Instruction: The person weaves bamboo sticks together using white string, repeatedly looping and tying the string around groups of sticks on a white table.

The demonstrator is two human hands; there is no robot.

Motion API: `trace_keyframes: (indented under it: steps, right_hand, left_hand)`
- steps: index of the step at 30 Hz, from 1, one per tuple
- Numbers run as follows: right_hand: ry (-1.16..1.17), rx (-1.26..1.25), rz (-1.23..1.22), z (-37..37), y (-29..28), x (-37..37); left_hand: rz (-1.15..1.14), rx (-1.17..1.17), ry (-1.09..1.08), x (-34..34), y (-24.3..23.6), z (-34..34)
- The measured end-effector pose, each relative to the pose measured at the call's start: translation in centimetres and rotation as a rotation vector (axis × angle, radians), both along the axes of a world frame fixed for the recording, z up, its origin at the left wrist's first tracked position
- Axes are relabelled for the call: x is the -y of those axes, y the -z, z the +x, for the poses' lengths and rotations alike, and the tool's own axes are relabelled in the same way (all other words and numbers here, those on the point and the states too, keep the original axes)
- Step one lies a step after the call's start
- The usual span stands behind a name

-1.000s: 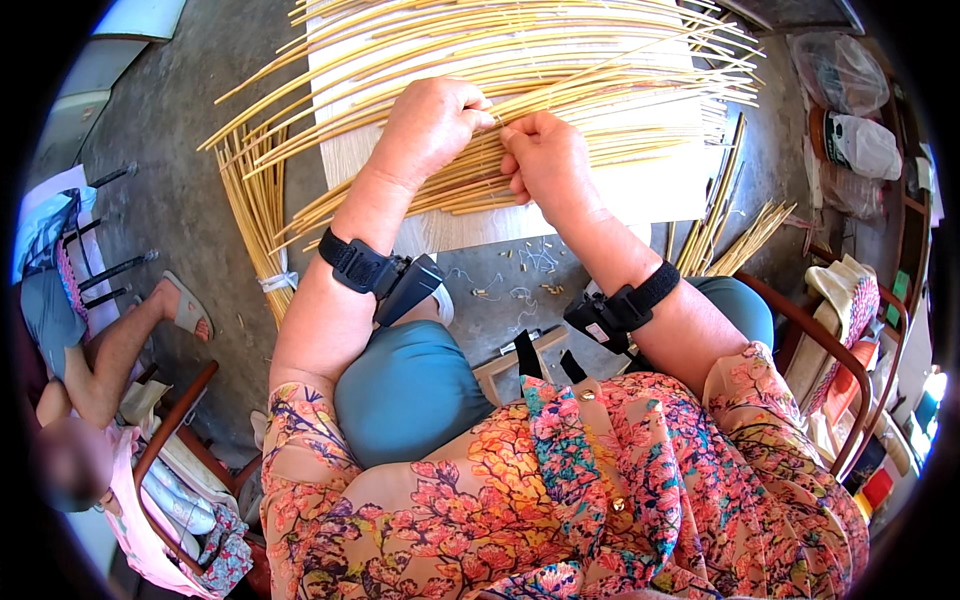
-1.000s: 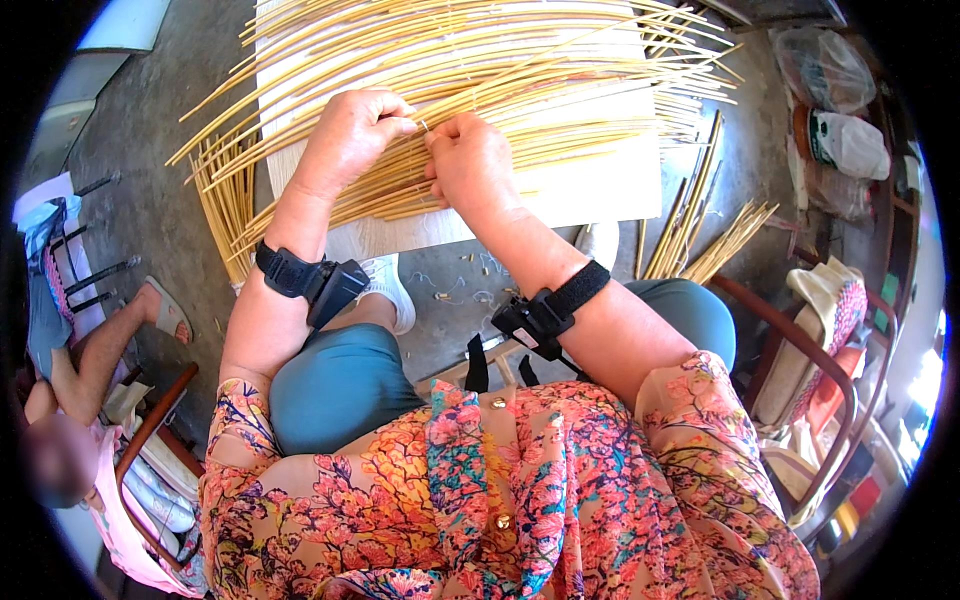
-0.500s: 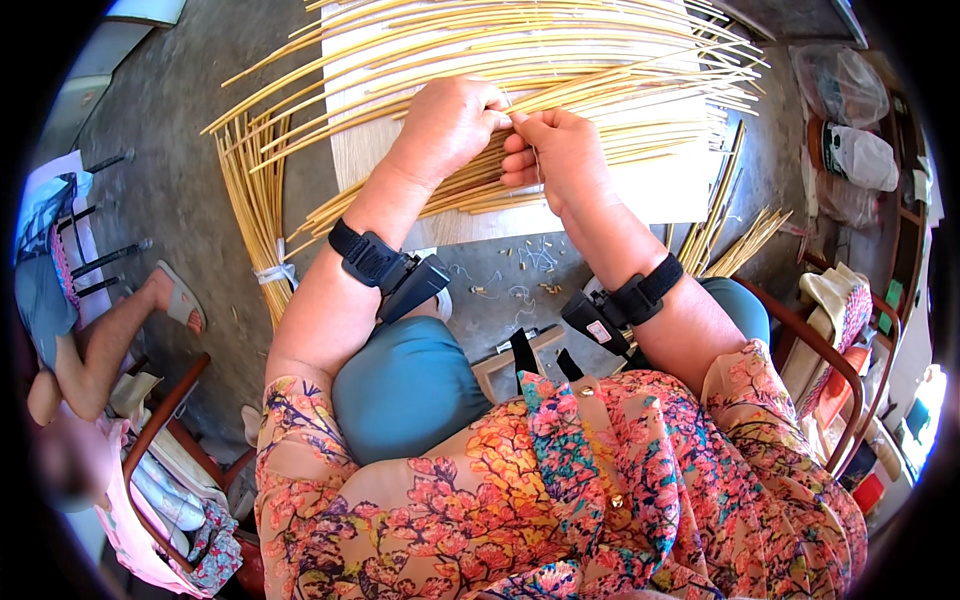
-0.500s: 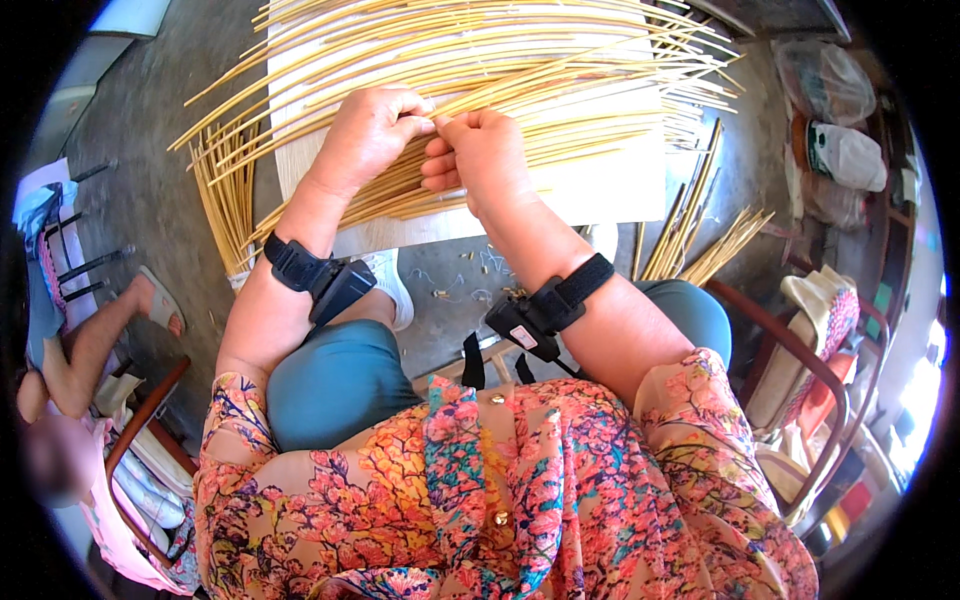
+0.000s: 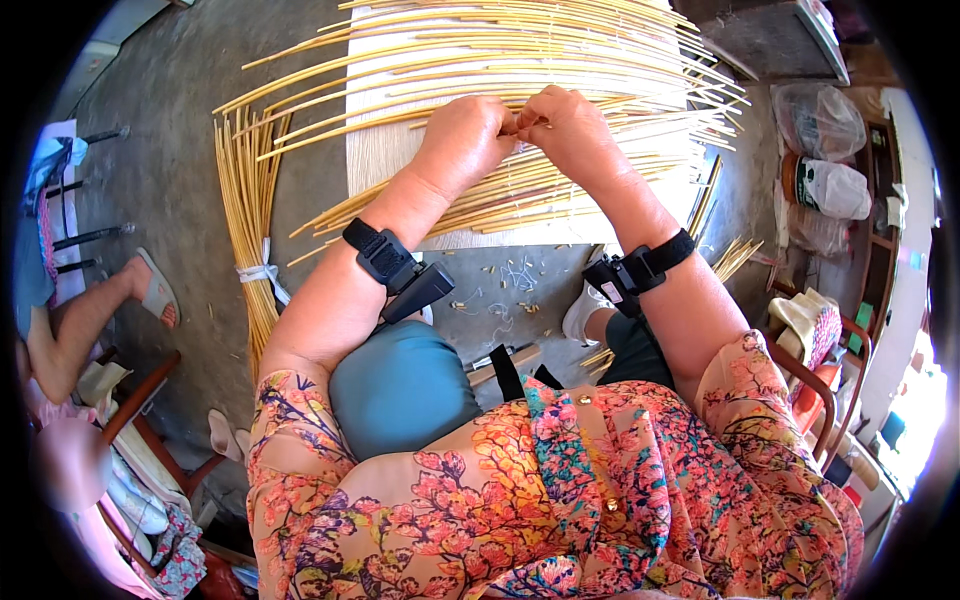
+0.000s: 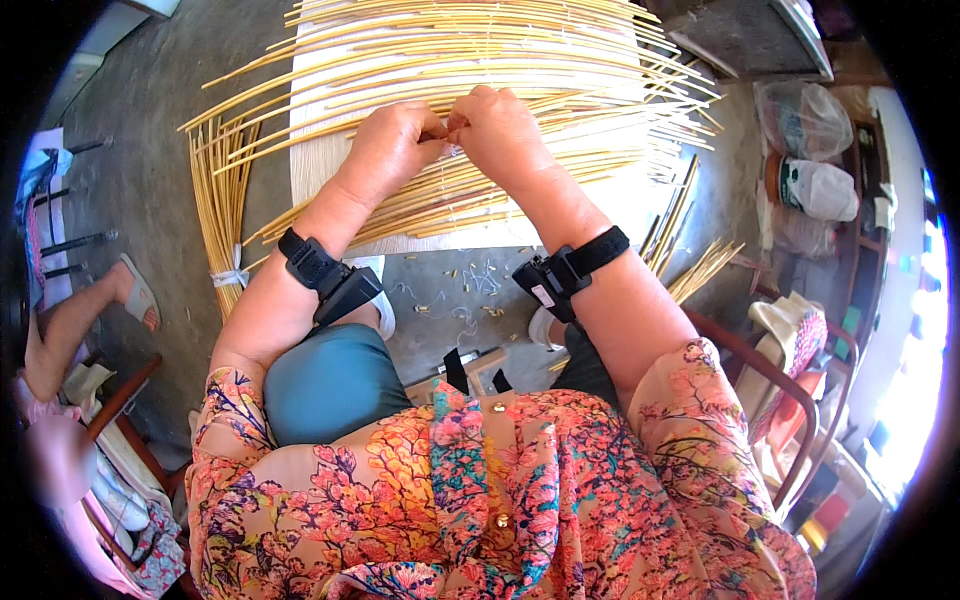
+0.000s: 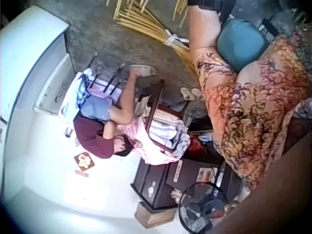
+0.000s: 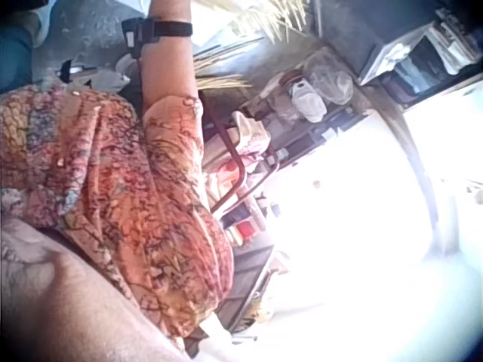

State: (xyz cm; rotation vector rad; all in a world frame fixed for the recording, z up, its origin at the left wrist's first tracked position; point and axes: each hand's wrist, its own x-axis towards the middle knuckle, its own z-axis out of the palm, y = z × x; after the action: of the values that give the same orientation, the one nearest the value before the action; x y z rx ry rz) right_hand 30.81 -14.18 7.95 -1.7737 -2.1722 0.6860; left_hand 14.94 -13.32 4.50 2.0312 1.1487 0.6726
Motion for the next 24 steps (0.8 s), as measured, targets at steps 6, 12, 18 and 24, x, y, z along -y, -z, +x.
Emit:
trace_keyframes:
  steps: [6, 12, 18, 24]
  right_hand:
    - [0.004, -0.167, -0.005, 0.2, 0.0, 0.1]
    - [-0.089, -0.183, 0.163, 0.0, 1.1, 0.3]
    - [0.342, -0.562, 0.175, -0.9, -6.1, -2.5]
    - [0.552, -0.961, -0.080, 0.2, -8.8, -2.4]
  left_hand:
    - [0.142, -0.019, -0.016, 0.4, 0.3, -0.1]
    - [0.219, -0.047, -0.028, 0.8, 0.3, 0.0]
    - [0.191, -0.067, -0.003, 1.3, 0.0, 0.1]
    - [0.126, 0.002, -0.030, 0.5, 0.2, -0.4]
